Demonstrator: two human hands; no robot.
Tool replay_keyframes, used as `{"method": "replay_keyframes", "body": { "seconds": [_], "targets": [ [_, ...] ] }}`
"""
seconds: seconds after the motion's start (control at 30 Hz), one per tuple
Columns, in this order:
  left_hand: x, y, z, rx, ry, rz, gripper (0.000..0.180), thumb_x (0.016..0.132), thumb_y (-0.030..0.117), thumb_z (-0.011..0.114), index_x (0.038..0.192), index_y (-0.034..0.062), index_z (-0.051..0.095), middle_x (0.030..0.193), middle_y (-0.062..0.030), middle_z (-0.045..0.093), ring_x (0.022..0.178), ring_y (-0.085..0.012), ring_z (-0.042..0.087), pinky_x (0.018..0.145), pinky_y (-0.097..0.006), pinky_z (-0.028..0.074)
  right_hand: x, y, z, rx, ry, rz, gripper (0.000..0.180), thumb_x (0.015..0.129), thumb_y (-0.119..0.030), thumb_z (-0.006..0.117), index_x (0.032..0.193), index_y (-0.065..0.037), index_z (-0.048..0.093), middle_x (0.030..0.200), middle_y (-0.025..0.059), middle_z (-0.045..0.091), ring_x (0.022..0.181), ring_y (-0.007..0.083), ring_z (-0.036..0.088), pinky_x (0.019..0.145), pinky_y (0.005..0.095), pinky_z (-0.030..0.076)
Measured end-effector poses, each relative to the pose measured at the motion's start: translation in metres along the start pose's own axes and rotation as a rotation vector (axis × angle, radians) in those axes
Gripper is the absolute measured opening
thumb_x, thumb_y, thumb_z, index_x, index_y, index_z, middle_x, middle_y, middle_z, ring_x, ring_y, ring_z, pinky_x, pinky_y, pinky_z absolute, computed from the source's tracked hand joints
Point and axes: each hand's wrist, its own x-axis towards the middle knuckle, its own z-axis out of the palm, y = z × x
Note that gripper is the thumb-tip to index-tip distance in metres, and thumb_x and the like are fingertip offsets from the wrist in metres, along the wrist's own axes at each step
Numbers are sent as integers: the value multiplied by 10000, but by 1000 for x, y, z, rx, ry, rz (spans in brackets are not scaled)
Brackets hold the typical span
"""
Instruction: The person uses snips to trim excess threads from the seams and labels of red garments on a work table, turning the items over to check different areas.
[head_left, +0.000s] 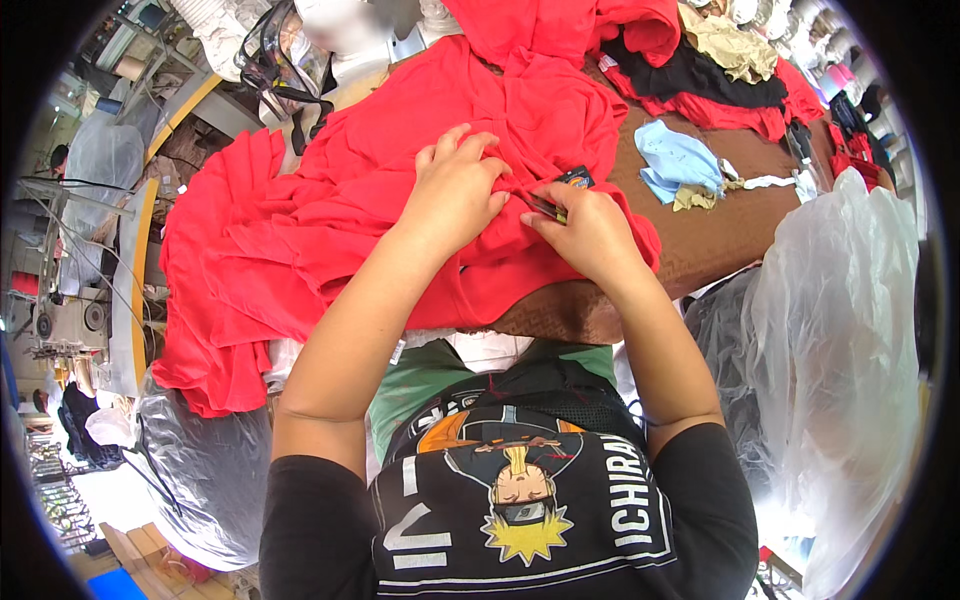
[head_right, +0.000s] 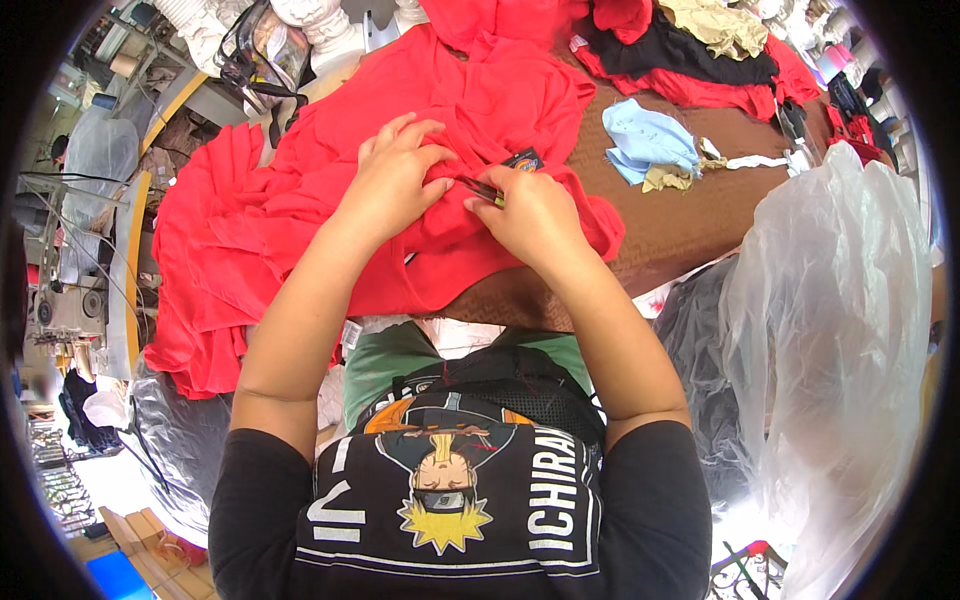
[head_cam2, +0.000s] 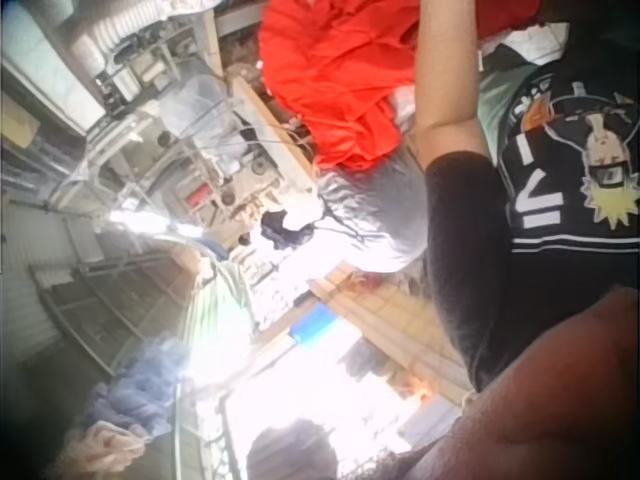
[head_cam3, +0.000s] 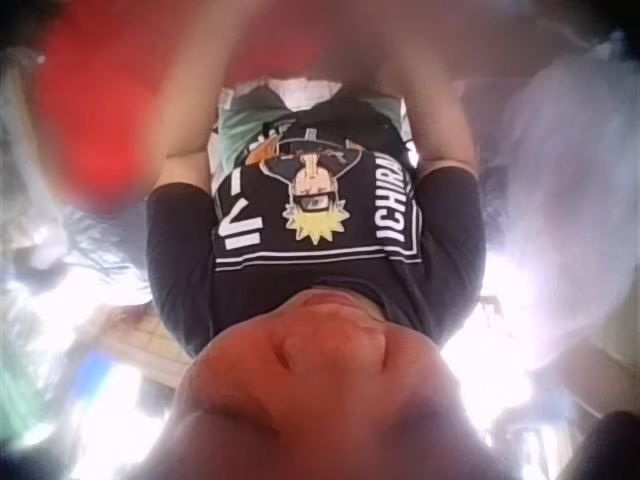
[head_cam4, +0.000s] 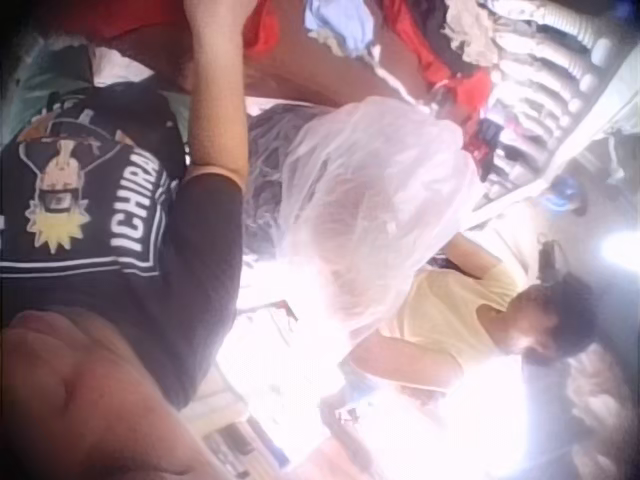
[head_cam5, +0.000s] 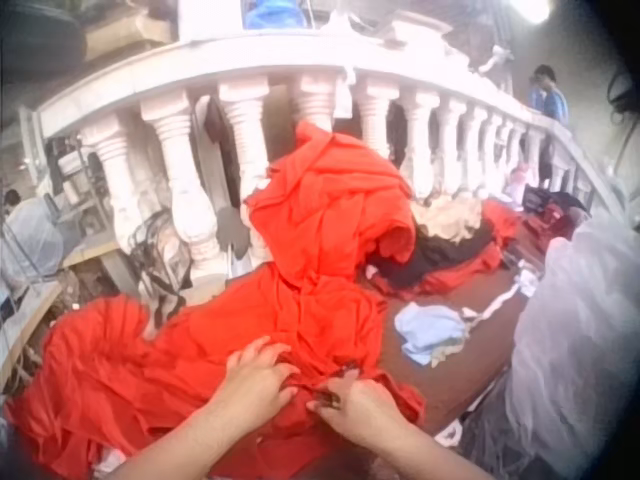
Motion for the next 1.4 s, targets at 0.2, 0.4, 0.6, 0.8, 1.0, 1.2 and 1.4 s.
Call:
{"method": "replay_keyframes", "body": {
  "seconds": [0.2, 0.4, 0.6, 0.8, 1.0, 1.2, 1.4],
  "targets": [
    [-8, 4, -32, -826, -243, -305, 188, 866, 119, 679, 1043, 56, 691, 997, -31, 686, 978, -123, 612, 874, -266, 466, -5, 20, -5, 481, 91, -257, 180, 885, -207, 652, 941, -36, 646, 809, 32, 605, 701, 194, 589, 616, 322, 463],
    [-35, 11, -30, -1287, -30, -285, 218, 968, 188, 585, 982, -16, 660, 939, -7, 666, 890, -61, 569, 825, -231, 452, -21, -5, -45, 1084, -190, 102, 110, 946, -179, 599, 1005, -88, 621, 794, -93, 516, 544, -20, 320, 471, 166, 238],
    [-40, 28, -33, -1219, 301, -240, 243, 1013, 242, 502, 934, 32, 595, 866, 22, 588, 813, -40, 516, 779, -204, 421, -18, -3, -37, 976, -124, 1, 104, 937, -131, 607, 982, -38, 617, 871, -49, 587, 762, 23, 479, 704, 195, 397],
    [-47, 28, -47, -1331, 146, -330, 247, 1027, 284, 466, 952, 66, 554, 822, 33, 526, 727, -31, 487, 650, -210, 427, -17, 0, -35, 840, -37, -77, 103, 928, -91, 613, 987, -6, 613, 914, -21, 616, 880, 53, 526, 823, 233, 425],
    [-47, 36, -58, -1253, 117, -452, 250, 1022, 300, 473, 975, 68, 553, 846, 16, 556, 682, -42, 525, 602, -198, 446, -29, -27, -38, 458, 330, -260, 125, 823, -40, 707, 938, -24, 662, 850, 36, 629, 817, 115, 597, 740, 248, 464],
    [-46, 40, -61, -1247, 104, -473, 250, 1018, 293, 483, 994, 53, 551, 840, -3, 573, 667, -43, 546, 578, -178, 434, -39, -58, -28, 361, 339, -444, 216, 739, -66, 773, 929, -47, 673, 829, 62, 612, 705, 180, 623, 600, 289, 488],
    [-49, 42, -58, -1373, 16, -333, 227, 958, 120, 591, 1155, 9, 566, 974, -78, 690, 862, -50, 596, 766, -176, 448, -32, -52, -20, 401, 318, -426, 202, 759, -43, 742, 937, -19, 648, 818, 86, 611, 715, 216, 637, 621, 298, 495]
  ]
}}
